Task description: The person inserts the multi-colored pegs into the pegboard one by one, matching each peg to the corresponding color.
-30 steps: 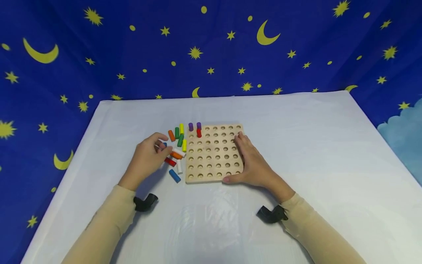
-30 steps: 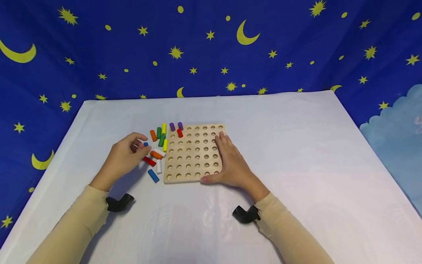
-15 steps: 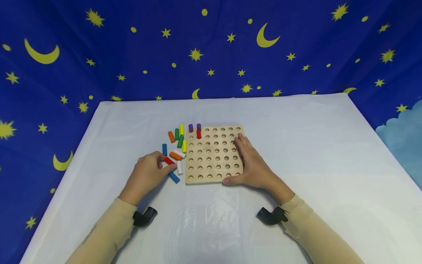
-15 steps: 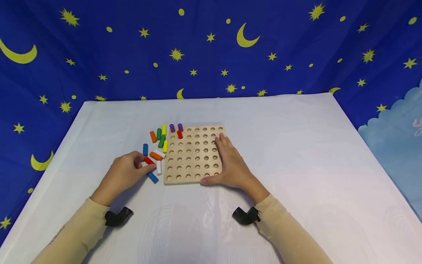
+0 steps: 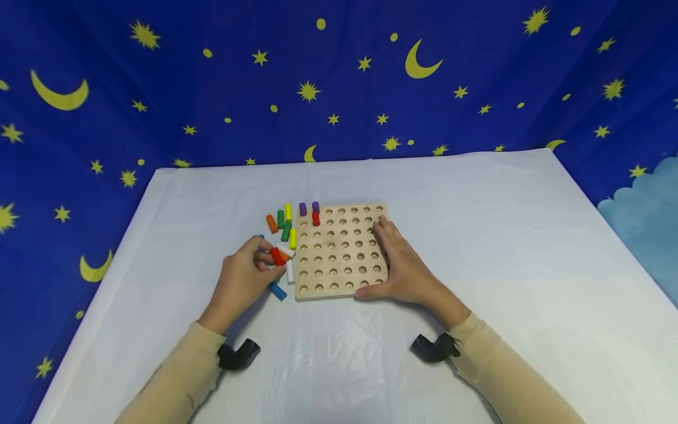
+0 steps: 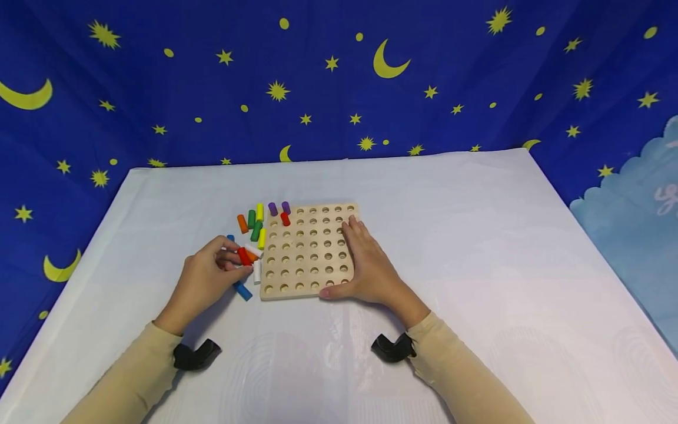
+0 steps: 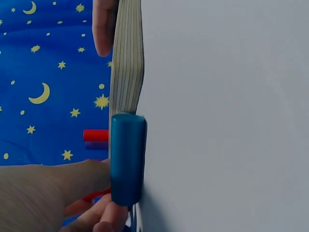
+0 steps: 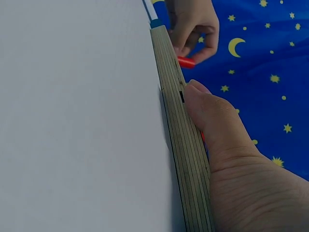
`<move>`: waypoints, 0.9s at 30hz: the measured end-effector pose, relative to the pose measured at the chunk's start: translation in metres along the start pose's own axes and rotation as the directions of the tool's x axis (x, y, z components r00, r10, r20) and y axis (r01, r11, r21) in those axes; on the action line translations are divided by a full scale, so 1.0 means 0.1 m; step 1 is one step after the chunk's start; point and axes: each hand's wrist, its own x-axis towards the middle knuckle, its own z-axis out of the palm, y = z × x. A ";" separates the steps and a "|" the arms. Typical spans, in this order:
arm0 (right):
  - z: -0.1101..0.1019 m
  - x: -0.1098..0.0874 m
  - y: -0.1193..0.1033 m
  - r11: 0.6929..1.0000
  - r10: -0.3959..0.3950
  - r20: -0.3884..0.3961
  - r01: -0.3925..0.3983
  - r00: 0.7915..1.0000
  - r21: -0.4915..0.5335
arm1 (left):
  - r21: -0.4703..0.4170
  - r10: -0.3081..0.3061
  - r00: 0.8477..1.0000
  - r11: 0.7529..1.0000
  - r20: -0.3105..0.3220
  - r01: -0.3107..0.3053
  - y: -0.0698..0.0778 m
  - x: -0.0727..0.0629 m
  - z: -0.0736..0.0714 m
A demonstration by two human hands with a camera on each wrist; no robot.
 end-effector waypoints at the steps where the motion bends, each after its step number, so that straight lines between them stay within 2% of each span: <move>1: 0.00 0.00 0.00 1.000 0.003 0.001 -0.003 1.000 0.000 | -0.016 0.004 1.000 1.000 -0.008 -0.004 0.00 0.01 0.00; 8: 0.01 0.01 0.02 1.000 0.002 -0.002 -0.002 1.000 -0.005 | -0.115 0.007 1.000 0.993 -0.015 -0.009 0.06 0.14 -0.01; 15: 0.01 0.00 0.01 1.000 0.016 0.008 -0.016 1.000 0.000 | -0.143 -0.033 0.999 0.989 0.022 0.036 0.14 0.38 0.04; 27: 0.01 0.00 0.02 1.000 0.012 0.005 -0.012 1.000 0.003 | -0.127 -0.013 1.000 0.992 -0.009 0.012 0.27 0.71 0.14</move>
